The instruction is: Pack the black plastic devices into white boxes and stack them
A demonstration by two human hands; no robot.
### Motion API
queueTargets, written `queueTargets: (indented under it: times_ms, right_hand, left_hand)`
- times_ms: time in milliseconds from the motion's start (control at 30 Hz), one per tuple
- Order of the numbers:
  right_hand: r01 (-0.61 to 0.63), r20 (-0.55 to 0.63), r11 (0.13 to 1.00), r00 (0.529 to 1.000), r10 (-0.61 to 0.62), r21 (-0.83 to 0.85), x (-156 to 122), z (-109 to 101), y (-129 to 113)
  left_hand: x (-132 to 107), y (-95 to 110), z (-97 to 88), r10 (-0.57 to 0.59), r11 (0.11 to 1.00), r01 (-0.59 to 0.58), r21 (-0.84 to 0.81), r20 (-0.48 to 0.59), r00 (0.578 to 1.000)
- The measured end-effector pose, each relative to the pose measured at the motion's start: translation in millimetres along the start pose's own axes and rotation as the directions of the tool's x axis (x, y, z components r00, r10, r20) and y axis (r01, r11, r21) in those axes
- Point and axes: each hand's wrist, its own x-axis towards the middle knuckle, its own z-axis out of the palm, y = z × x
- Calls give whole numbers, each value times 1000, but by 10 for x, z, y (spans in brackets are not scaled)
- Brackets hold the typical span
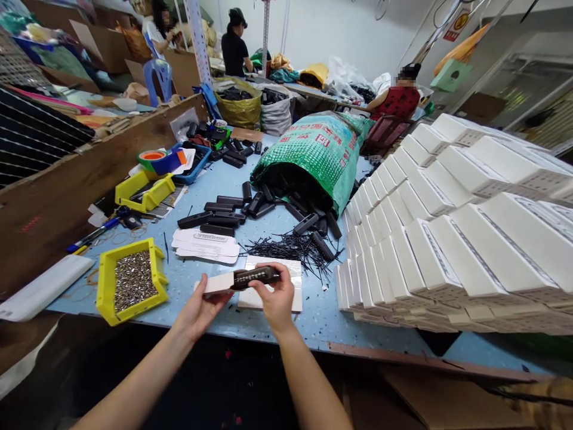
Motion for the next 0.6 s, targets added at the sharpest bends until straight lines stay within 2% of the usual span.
queueTargets:
  times_ms: [33, 67, 100, 133, 167, 200, 233, 267, 300, 333, 367, 433, 467, 533, 600]
  right_hand:
    - [11, 15, 1000, 1000, -11, 2, -33, 99, -18]
    - [18, 36, 1000, 999, -18, -1, -60, 176, -27]
    - [20, 53, 1000, 998, -20, 4, -75, 232, -24]
    - [18, 80, 1000, 997, -19, 16, -71, 270, -9]
    - [17, 139, 999, 990, -21, 31, -42, 294, 22]
    - [19, 250, 999, 968, -27, 36, 21, 307, 71]
    - [29, 386, 1000, 922, -30, 9, 124, 312, 140]
    - [51, 494, 996, 870, -12, -66, 268, 310, 229]
    - [81, 550, 981, 835, 31, -177, 452, 298, 335]
    - [104, 539, 947, 838, 81, -304, 664, 277, 454]
    - [92, 430, 884, 893, 130, -459, 890, 245, 578]
    - [37, 276, 807, 948, 158, -590, 1316, 154, 813]
    - [23, 252, 792, 953, 167, -610, 1483, 102, 907]
    - [29, 276, 803, 946, 171, -596, 1663, 7, 1027]
    - [46, 302, 826, 941, 153, -561, 1617, -61, 1061]
  left_hand:
    - [-27, -48, -7, -20, 997, 15, 74, 67, 998]
    - [-45, -74, -37, -2, 982, -20, 187, 119, 993]
    - [-55, -77, -87, 73, 936, -122, 331, 156, 985]
    - [-55, -59, -153, 203, 831, -274, 484, 196, 959]
    - [-49, -24, -225, 349, 653, -436, 619, 265, 899]
    - [-40, 21, -295, 457, 430, -557, 710, 361, 813]
    - [-31, 67, -355, 499, 223, -621, 751, 459, 735]
    - [-25, 110, -401, 479, 75, -643, 762, 538, 694]
    - [-24, 144, -429, 430, -8, -642, 767, 582, 690]
    - [-27, 169, -441, 389, -48, -628, 777, 593, 705]
    - [-32, 185, -441, 367, -68, -611, 789, 589, 720]
    - [-41, 195, -424, 368, -92, -589, 803, 577, 729]
    - [-41, 194, -415, 366, -103, -585, 805, 577, 730]
    - [-28, 192, -408, 364, -107, -580, 808, 575, 733]
    - [0, 194, -411, 368, -95, -575, 812, 566, 738]
